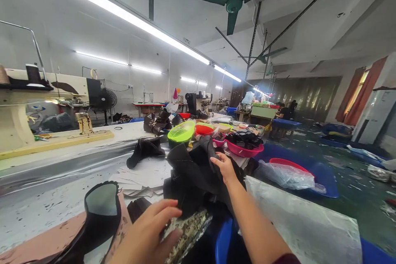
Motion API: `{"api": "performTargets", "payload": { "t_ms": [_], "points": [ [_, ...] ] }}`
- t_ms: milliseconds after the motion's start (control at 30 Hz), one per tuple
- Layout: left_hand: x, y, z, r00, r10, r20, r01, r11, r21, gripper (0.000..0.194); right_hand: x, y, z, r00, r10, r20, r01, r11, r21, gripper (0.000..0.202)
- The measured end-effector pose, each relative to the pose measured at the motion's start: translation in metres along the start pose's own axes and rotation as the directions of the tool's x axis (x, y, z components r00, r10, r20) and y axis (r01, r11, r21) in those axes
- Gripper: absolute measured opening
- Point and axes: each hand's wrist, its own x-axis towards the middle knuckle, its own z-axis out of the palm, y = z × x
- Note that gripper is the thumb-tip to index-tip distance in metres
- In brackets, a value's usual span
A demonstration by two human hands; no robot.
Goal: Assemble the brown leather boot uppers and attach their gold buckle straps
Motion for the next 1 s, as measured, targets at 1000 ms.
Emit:
{"api": "performTargets", "payload": {
  "t_ms": [1000],
  "points": [
    [0.139,0.046,0.079,0.928,-0.371,-0.014,0.176,0.471,-0.865,0.034,-0.049,-0.032,-0.038,0.953,-0.125,-0.275,0.1,0.99,-0.102,0.045]
  ]
}}
